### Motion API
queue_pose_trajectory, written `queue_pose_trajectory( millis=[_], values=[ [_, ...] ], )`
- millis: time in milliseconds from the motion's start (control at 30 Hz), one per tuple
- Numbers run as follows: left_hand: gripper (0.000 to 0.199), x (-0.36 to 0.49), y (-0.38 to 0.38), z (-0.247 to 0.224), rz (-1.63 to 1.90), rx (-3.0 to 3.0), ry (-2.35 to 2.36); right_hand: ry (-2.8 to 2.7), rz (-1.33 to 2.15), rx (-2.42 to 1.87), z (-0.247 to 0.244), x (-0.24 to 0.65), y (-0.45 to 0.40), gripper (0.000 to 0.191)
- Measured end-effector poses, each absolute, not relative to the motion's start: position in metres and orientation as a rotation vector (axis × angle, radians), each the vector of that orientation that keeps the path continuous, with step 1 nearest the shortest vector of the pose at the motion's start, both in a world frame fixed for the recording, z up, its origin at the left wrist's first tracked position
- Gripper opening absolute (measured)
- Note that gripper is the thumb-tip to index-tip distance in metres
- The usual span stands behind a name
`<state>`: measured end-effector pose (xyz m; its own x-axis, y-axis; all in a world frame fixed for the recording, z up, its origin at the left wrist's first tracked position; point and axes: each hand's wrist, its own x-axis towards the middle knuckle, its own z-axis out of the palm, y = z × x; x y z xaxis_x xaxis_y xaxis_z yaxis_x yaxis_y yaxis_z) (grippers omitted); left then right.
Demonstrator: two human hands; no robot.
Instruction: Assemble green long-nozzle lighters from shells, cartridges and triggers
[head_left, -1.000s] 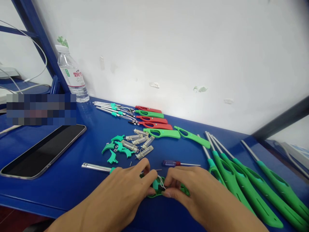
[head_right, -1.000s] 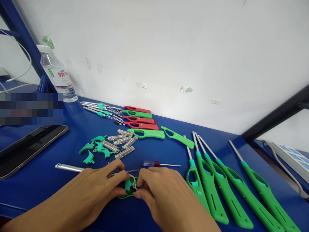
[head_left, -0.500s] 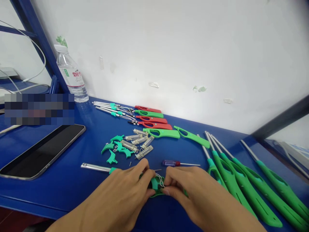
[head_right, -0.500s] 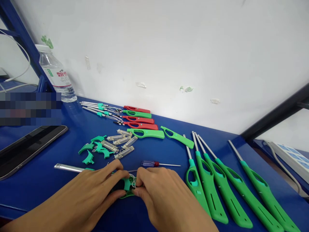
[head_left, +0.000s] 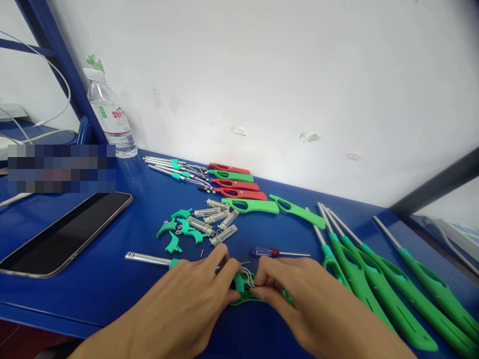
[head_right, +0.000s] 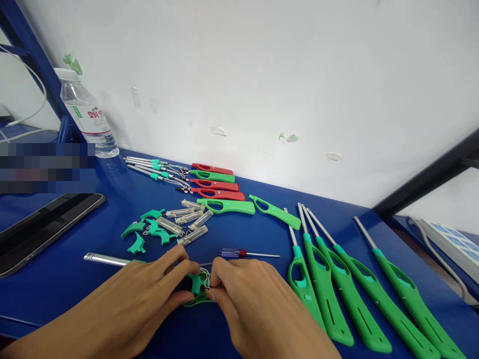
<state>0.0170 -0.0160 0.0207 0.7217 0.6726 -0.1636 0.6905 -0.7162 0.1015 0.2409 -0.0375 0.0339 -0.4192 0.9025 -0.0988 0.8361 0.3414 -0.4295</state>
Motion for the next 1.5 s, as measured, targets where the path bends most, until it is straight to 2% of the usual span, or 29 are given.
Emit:
queue_pose_trajectory(
  millis=[333,1000,1267,1500],
  values=[
    [0.043,0.02,-0.016,0.031,-0.298,2.746,1.092,-2.447,0.653,-1.643,0.032,0.239,-0.036,0.021],
    [0.041,0.018,-0.015,0.024,-0.25,2.709,1.119,-2.451,0.689,-1.713,0.038,0.233,-0.031,0.018],
    [0.05,0.02,-0.016,0.03,-0.351,2.692,1.104,-2.451,0.732,-1.738,0.04,0.231,-0.029,0.02],
    [0.044,0.019,-0.015,0.026,-0.302,2.722,1.128,-2.482,0.67,-1.749,0.038,0.232,-0.031,0.02]
  ],
)
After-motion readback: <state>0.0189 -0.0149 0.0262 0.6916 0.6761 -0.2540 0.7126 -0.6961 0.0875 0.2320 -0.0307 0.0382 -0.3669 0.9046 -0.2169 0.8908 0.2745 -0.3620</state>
